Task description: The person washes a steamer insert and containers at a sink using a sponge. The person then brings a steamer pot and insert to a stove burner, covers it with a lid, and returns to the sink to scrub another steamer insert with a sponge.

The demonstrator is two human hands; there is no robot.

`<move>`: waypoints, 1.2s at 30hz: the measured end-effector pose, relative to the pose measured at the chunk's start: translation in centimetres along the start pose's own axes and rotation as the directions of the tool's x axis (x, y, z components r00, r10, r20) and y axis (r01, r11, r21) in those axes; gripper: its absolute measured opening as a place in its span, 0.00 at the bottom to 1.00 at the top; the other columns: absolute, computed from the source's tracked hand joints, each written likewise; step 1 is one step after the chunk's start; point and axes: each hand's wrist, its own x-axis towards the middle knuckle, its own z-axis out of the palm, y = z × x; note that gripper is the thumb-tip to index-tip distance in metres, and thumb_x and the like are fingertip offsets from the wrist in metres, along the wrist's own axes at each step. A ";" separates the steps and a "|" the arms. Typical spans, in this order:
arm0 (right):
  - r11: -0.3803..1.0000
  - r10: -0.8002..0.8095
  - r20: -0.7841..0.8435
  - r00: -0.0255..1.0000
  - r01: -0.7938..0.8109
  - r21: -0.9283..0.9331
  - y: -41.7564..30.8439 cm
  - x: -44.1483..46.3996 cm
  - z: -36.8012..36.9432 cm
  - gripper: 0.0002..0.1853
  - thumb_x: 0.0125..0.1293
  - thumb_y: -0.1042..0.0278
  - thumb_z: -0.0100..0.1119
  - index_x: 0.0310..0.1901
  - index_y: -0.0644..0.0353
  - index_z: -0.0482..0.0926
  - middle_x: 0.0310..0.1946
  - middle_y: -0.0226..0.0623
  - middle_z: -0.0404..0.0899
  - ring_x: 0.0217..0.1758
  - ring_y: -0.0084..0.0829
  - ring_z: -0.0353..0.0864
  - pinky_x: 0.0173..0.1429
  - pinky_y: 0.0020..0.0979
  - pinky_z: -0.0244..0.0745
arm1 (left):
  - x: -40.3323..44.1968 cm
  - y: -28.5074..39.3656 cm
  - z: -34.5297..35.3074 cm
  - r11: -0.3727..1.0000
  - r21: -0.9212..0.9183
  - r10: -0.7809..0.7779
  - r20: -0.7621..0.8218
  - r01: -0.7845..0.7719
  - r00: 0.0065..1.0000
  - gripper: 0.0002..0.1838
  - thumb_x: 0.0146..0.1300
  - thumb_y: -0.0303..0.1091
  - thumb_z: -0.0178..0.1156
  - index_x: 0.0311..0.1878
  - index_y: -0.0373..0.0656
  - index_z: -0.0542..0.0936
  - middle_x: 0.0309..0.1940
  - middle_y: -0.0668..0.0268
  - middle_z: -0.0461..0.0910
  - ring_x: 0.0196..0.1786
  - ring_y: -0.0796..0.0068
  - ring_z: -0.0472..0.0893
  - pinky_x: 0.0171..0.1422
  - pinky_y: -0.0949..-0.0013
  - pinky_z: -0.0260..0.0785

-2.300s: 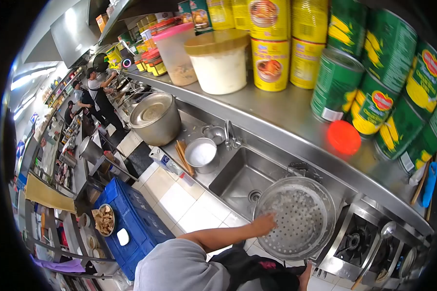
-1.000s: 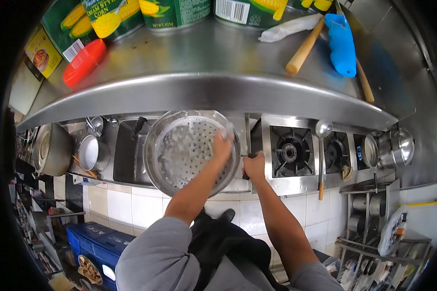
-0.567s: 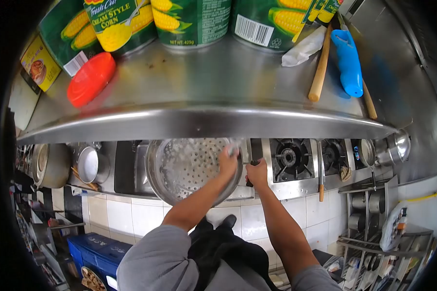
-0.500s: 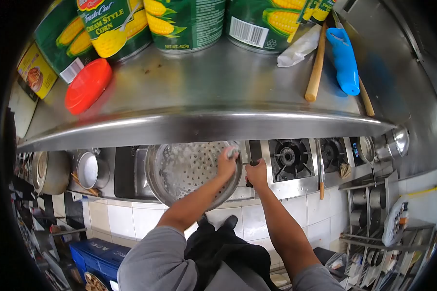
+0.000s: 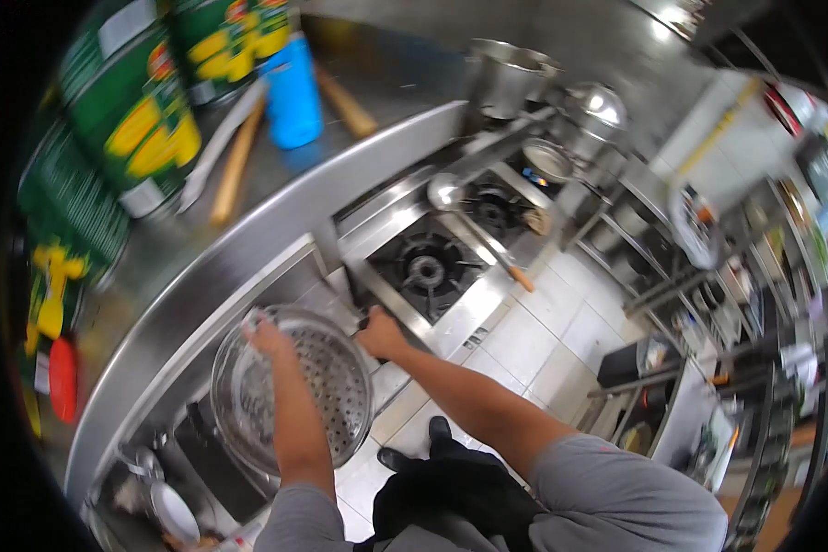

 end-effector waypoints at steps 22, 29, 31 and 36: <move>0.966 -0.258 -0.056 0.964 0.259 0.000 3.7 3.0 2.0 0.16 0.53 0.71 0.59 0.41 0.70 0.72 0.27 0.51 0.82 0.24 0.42 0.85 0.27 0.37 0.79 | -13.8 -0.5 3.4 0.728 0.602 0.268 0.192 -0.329 0.944 0.26 0.61 0.30 0.60 0.63 0.32 0.72 0.62 0.47 0.76 0.66 0.48 0.72 0.72 0.55 0.59; 0.837 -0.541 -0.178 0.822 0.507 -0.205 3.2 1.9 1.5 0.19 0.51 0.68 0.60 0.44 0.71 0.73 0.30 0.56 0.82 0.30 0.48 0.86 0.35 0.41 0.81 | -9.9 -1.4 2.3 0.866 0.474 0.212 -0.060 -0.160 0.975 0.27 0.60 0.29 0.59 0.63 0.31 0.72 0.62 0.46 0.75 0.67 0.48 0.72 0.72 0.54 0.59; 0.834 -0.550 -0.206 0.810 0.520 -0.183 4.0 2.9 1.8 0.19 0.51 0.69 0.60 0.43 0.71 0.73 0.30 0.56 0.82 0.31 0.48 0.87 0.35 0.41 0.81 | -15.2 -4.2 3.6 0.734 0.606 0.259 0.170 -0.308 0.951 0.27 0.60 0.29 0.59 0.63 0.31 0.72 0.62 0.46 0.75 0.67 0.47 0.72 0.73 0.54 0.58; 0.903 -0.430 -0.123 0.894 0.428 -0.045 1.8 1.7 0.5 0.19 0.50 0.69 0.60 0.43 0.72 0.73 0.30 0.55 0.83 0.31 0.49 0.87 0.36 0.41 0.82 | -14.1 -1.9 2.4 0.805 0.550 0.085 0.264 -0.223 0.961 0.23 0.62 0.28 0.59 0.62 0.36 0.74 0.59 0.49 0.77 0.65 0.51 0.74 0.72 0.55 0.61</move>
